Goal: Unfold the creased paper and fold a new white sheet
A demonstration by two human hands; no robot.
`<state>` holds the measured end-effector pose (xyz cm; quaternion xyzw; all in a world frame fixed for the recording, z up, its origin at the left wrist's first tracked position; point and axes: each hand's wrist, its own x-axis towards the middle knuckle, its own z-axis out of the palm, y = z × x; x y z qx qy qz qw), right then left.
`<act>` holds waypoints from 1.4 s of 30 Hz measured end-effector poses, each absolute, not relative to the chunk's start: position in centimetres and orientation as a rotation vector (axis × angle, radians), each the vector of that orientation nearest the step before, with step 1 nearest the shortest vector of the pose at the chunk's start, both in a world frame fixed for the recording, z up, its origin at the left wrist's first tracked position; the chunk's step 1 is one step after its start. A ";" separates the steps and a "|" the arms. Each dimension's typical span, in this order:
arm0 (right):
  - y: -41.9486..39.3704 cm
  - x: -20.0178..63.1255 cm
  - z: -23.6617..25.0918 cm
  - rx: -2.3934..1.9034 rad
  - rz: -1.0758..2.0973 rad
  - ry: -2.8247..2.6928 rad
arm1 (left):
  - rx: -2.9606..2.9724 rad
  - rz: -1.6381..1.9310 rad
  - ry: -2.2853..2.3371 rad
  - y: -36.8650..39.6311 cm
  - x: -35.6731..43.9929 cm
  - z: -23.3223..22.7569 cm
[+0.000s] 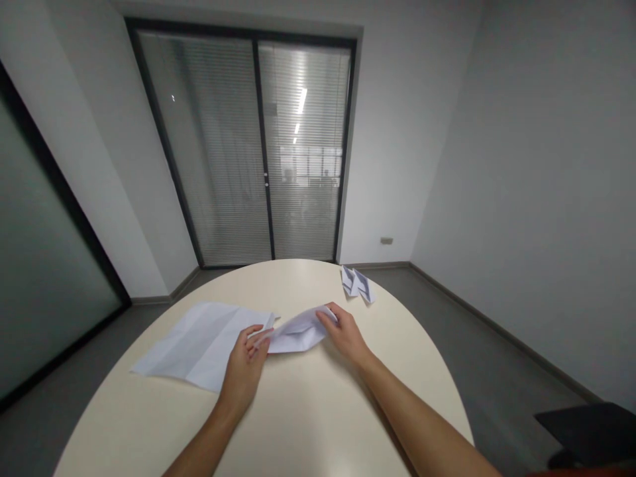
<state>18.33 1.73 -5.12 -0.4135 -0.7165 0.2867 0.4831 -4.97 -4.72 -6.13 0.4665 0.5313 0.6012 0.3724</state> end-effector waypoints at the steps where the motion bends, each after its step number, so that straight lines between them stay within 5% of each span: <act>1: 1.7 18.2 -5.1 -0.973 0.732 -1.726 | 1.193 1.528 1.360 -4.7 -4.9 -6.2; 10: 1.0 17.4 -5.3 -0.838 0.883 -1.583 | 0.658 1.561 1.159 -4.8 -4.5 -7.0; 23: 0.6 18.8 -4.0 -1.078 0.429 -2.060 | 0.758 1.666 1.166 -5.3 -5.0 -5.9; 38: 1.2 17.5 -5.0 -1.326 0.537 -1.698 | 1.255 1.597 1.265 -7.0 -3.5 -3.4; 42: 1.6 17.7 -4.9 -1.129 0.861 -1.566 | 1.122 1.577 1.239 -6.1 -4.0 -5.0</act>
